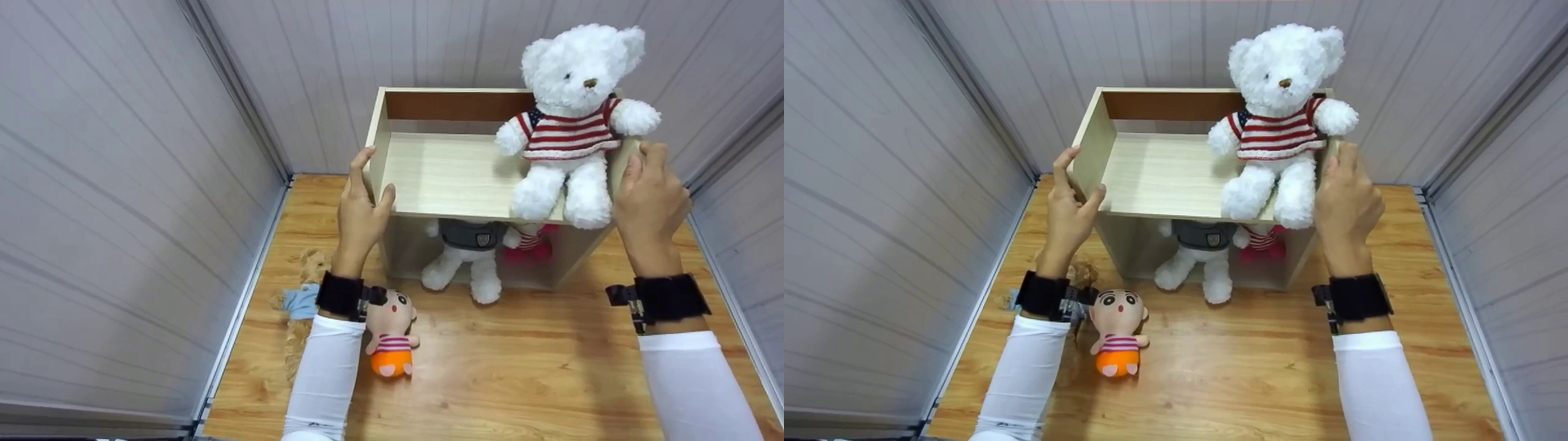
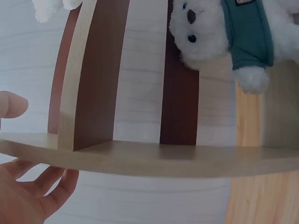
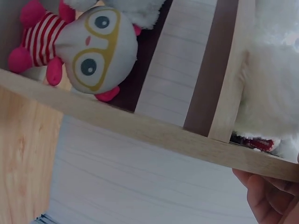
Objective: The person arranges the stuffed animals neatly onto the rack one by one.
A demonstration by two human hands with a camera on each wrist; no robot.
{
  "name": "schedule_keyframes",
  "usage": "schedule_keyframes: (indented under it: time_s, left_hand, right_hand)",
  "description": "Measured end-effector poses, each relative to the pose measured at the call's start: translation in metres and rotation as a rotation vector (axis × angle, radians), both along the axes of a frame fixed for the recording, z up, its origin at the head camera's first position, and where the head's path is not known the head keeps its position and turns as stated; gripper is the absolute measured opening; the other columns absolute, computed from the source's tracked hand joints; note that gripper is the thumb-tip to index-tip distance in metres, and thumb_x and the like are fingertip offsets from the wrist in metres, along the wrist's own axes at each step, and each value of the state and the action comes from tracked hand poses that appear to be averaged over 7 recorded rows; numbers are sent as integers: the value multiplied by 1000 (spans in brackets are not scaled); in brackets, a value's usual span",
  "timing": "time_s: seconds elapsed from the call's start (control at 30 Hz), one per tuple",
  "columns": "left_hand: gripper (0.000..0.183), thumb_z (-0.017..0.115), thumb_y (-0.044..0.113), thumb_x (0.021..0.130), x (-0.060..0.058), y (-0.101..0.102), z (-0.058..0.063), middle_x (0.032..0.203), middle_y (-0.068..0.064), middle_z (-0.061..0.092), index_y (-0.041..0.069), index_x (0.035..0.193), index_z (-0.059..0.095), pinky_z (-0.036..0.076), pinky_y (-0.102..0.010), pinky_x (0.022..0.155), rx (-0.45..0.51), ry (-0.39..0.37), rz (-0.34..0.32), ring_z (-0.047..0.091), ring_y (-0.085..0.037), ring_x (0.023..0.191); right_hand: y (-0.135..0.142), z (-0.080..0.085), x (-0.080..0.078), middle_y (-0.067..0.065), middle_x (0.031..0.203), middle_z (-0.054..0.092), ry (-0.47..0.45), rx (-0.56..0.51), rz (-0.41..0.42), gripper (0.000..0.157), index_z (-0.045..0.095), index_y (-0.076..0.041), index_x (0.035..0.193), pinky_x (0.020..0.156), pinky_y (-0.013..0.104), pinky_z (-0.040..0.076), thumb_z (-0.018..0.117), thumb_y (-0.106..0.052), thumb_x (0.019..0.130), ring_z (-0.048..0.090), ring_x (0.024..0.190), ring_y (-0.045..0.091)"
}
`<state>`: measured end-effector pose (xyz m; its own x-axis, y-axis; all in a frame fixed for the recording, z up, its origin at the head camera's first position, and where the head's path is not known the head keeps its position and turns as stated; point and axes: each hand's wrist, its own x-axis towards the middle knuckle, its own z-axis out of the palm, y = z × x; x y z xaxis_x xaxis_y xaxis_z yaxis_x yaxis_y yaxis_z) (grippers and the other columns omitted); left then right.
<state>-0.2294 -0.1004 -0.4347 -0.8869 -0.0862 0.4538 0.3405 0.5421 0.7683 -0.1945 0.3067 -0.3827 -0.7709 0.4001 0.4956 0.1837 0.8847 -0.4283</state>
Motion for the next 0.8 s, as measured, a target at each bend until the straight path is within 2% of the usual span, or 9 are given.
schedule_keyframes:
  time_s: [0.03,0.1,0.2,0.27,0.37,0.47,0.6,0.7,0.8]
  left_hand:
    - [68,69,20,93,1,-3,1,153,-4,52,31,152,38,50,-40,68,-6,-1,-5,61,-27,93]
    - [69,69,21,94,4,-8,3,135,-10,63,32,153,36,45,-38,64,-26,-3,-28,55,-25,80]
    - [76,69,23,94,13,-15,4,120,-16,67,33,157,28,44,-37,61,-73,-13,-50,55,-24,75]
    - [83,70,25,94,23,-19,2,122,-17,67,32,160,20,48,-36,61,-109,-33,-43,63,-25,83]
    - [92,72,26,93,42,-26,-9,144,-17,58,28,161,11,56,-40,68,-149,-79,16,68,-32,106]
    - [89,72,29,92,59,-36,-31,147,-16,55,22,161,16,57,-49,80,-210,-144,109,65,-38,116]
    - [59,69,27,91,79,-47,-71,123,-13,67,13,145,49,55,-52,79,-316,-235,145,66,-36,101]
    - [42,73,23,88,94,-47,-99,114,-16,70,7,126,64,56,-50,78,-432,-303,57,66,-36,99]
    - [54,79,30,85,110,-42,-120,125,-23,65,4,129,62,56,-52,88,-567,-421,-86,64,-41,111]
  right_hand:
    - [-1,0,-1,18,72,51,4,-1,9,43,54,-6,132,55,40,29,36,-39,110,42,61,31]
    - [-2,0,-2,20,75,54,7,-4,20,43,54,-7,131,55,41,29,36,-39,109,44,61,33]
    - [-4,1,-3,21,77,55,10,-9,26,41,53,-7,130,55,41,29,37,-38,109,45,62,33]
    - [-6,1,-4,20,76,53,9,-13,30,41,53,-6,130,55,40,30,37,-37,109,43,61,31]
    - [-8,2,-4,19,77,53,3,-23,33,41,52,-6,131,56,40,30,37,-37,109,43,61,31]
    - [-8,1,-3,21,80,54,-5,-33,33,42,52,-6,132,56,40,31,36,-38,109,46,63,34]
    - [-6,1,-2,22,82,56,-30,-42,22,43,51,-7,133,55,40,31,35,-39,109,47,63,34]
    - [-3,1,-1,20,81,54,-44,-45,8,43,50,-8,135,55,39,30,34,-40,110,44,63,31]
    - [-1,1,0,20,81,54,-43,-48,1,43,50,-8,135,55,39,30,34,-40,110,43,63,30]
